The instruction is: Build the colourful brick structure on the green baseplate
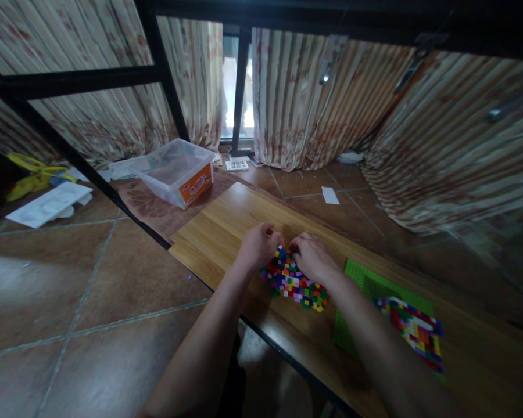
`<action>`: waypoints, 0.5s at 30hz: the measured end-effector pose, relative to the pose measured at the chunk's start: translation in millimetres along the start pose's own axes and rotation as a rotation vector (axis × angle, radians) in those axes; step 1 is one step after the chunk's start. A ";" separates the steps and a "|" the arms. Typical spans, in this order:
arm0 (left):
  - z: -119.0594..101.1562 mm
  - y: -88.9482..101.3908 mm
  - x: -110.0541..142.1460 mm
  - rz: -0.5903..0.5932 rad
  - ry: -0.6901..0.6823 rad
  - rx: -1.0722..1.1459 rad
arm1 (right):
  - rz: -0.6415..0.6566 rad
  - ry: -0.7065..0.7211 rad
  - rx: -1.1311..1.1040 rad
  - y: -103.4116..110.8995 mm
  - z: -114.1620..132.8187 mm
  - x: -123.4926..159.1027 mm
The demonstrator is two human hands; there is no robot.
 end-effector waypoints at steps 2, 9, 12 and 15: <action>-0.7 0.6 0.2 -0.008 -0.009 0.026 | -0.024 0.009 -0.022 -0.7 -0.2 0.1; -14.9 -2.4 2.2 -0.106 -0.027 0.297 | -0.268 0.011 -0.622 13.8 -12.8 35.4; -34.9 -19.7 10.8 0.001 -0.017 0.603 | -0.322 -0.034 -1.050 17.4 -25.1 69.5; -63.0 -43.1 29.3 0.250 0.031 0.993 | -0.409 -0.113 -1.248 18.7 -36.7 103.3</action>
Point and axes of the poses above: each hand's wrist, its own x-axis away from the middle knuckle, its own y-axis out of the back of the hand, z = x × y, the point moved 3 cm from there along -x, towards the middle knuckle, and after that the axes turned 11 degrees about -y, right-handed, at the moved point
